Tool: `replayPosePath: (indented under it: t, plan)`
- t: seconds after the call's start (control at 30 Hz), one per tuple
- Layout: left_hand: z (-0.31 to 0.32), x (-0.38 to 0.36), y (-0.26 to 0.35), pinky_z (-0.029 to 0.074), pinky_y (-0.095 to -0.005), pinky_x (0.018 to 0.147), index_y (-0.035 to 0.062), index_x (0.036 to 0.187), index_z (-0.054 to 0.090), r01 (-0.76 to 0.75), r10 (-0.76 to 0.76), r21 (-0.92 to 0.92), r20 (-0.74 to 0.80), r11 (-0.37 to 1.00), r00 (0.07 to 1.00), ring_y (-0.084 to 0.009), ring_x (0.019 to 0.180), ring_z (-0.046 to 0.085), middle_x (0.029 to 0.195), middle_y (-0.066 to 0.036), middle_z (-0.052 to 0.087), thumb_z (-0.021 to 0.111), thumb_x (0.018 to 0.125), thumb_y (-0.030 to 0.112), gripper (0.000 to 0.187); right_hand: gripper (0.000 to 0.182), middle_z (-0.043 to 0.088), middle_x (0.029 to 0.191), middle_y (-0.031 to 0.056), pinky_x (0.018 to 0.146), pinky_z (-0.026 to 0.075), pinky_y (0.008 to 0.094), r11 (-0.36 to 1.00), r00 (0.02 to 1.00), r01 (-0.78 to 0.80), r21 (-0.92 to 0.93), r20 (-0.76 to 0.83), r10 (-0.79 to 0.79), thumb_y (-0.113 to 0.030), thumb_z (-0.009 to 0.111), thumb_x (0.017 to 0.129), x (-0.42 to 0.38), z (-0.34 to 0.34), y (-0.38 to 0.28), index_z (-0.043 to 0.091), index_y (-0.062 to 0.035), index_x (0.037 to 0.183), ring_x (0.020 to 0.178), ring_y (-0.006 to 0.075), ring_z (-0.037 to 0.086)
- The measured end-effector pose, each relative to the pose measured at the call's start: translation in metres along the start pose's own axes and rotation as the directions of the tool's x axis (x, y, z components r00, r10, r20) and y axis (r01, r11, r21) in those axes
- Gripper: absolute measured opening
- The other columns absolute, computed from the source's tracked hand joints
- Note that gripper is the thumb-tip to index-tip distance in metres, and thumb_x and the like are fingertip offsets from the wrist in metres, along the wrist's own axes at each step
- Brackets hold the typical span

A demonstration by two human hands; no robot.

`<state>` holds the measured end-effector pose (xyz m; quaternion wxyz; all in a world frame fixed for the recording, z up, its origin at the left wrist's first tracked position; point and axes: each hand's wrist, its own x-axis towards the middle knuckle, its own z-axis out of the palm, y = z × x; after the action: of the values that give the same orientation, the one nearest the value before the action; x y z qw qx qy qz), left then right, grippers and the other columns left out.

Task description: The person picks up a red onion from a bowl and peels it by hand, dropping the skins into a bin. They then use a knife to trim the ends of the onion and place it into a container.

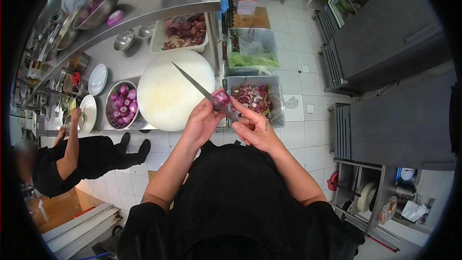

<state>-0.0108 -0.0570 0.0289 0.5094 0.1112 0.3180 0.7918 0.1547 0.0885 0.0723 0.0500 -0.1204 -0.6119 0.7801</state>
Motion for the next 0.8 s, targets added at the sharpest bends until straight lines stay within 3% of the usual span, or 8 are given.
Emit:
replayPosePath:
  t: [0.1, 0.2, 0.3, 0.4, 0.5, 0.7, 0.77, 0.8]
  plan:
    - [0.003, -0.002, 0.001, 0.046, -0.0393, 0.112, 0.0016, 0.157, 0.045, 0.001, -0.001, 0.004, -0.003, 1.000, 1.000, -0.0193, 0.129, 0.059, 0.144, -0.007, 0.062, 0.065, 0.106, 0.032, 0.062, 0.071, 0.049, 0.068, -0.0069, 0.050, 0.037, 0.0211, 0.989, 0.998, 0.066, -0.132, 0.004, -0.066, -0.012, 0.067, 0.105, 0.001, -0.002, 0.007, 0.034, -0.0146, 0.168, 0.055, 0.0024, 0.045]
    - [-0.003, -0.002, 0.000, 0.046, -0.0400, 0.113, 0.0007, 0.156, 0.045, 0.000, 0.000, -0.001, 0.030, 1.000, 1.000, -0.0203, 0.131, 0.059, 0.144, -0.008, 0.062, 0.064, 0.107, 0.031, 0.061, 0.077, 0.039, 0.068, -0.0091, 0.059, 0.033, 0.0235, 0.993, 0.999, 0.016, -0.114, -0.046, -0.022, -0.018, 0.075, 0.101, -0.001, 0.002, 0.003, 0.036, -0.0143, 0.167, 0.063, 0.0041, 0.035]
    - [-0.003, -0.002, -0.002, 0.047, -0.0405, 0.112, 0.0005, 0.156, 0.045, -0.021, 0.021, 0.015, 0.007, 1.000, 1.000, -0.0210, 0.130, 0.060, 0.143, -0.009, 0.063, 0.064, 0.107, 0.029, 0.059, 0.074, 0.041, 0.068, -0.0087, 0.059, 0.033, 0.0236, 0.985, 0.991, 0.063, -0.159, -0.105, -0.081, -0.017, 0.076, 0.100, 0.001, 0.007, 0.009, 0.042, -0.0156, 0.165, 0.063, 0.0041, 0.036]
    - [-0.001, -0.002, -0.002, 0.048, -0.0406, 0.111, 0.0003, 0.155, 0.046, -0.021, 0.022, 0.040, -0.038, 0.999, 0.999, -0.0213, 0.128, 0.061, 0.142, -0.009, 0.063, 0.062, 0.108, 0.026, 0.055, 0.070, 0.039, 0.068, -0.0100, 0.055, 0.033, 0.0233, 0.911, 0.970, 0.164, -0.379, -0.108, -0.220, -0.014, 0.074, 0.100, 0.003, 0.010, 0.001, 0.045, -0.0121, 0.163, 0.059, 0.0030, 0.036]
    - [-0.002, -0.001, -0.002, 0.049, -0.0405, 0.110, 0.0003, 0.151, 0.049, -0.017, 0.020, 0.053, -0.070, 0.998, 0.997, -0.0212, 0.127, 0.062, 0.141, -0.010, 0.063, 0.060, 0.109, 0.024, 0.050, 0.064, 0.040, 0.068, -0.0093, 0.058, 0.034, 0.0241, 0.912, 0.969, 0.106, -0.397, -0.163, -0.183, -0.015, 0.076, 0.097, 0.004, 0.014, -0.005, 0.053, -0.0114, 0.157, 0.061, 0.0040, 0.035]
    - [0.002, 0.001, -0.008, 0.051, -0.0388, 0.106, 0.0010, 0.142, 0.056, -0.061, 0.072, 0.069, -0.163, 0.996, 0.984, -0.0203, 0.120, 0.064, 0.133, -0.009, 0.067, 0.059, 0.110, 0.025, 0.041, 0.054, 0.055, 0.071, -0.0051, 0.061, 0.040, 0.0226, 0.830, 0.946, 0.140, -0.541, -0.176, -0.274, -0.016, 0.075, 0.099, 0.007, 0.015, -0.005, 0.061, -0.0099, 0.151, 0.065, 0.0023, 0.042]
    - [0.000, 0.003, -0.008, 0.054, -0.0386, 0.102, 0.0007, 0.138, 0.058, -0.046, 0.047, 0.017, -0.135, 0.999, 0.990, -0.0211, 0.114, 0.066, 0.129, -0.010, 0.068, 0.059, 0.110, 0.030, 0.041, 0.055, 0.059, 0.071, -0.0035, 0.060, 0.042, 0.0237, 0.794, 0.890, 0.171, -0.584, -0.254, -0.378, -0.018, 0.076, 0.098, 0.017, -0.004, 0.021, 0.061, -0.0117, 0.151, 0.063, 0.0041, 0.044]
    - [-0.001, 0.003, -0.007, 0.055, -0.0385, 0.100, 0.0006, 0.135, 0.059, -0.040, 0.039, -0.009, -0.123, 0.999, 0.992, -0.0214, 0.110, 0.066, 0.126, -0.011, 0.069, 0.059, 0.110, 0.032, 0.041, 0.055, 0.060, 0.072, -0.0050, 0.060, 0.042, 0.0234, 0.865, 0.903, 0.125, -0.486, -0.304, -0.302, -0.018, 0.074, 0.100, 0.018, -0.009, 0.021, 0.059, -0.0108, 0.152, 0.063, 0.0035, 0.044]
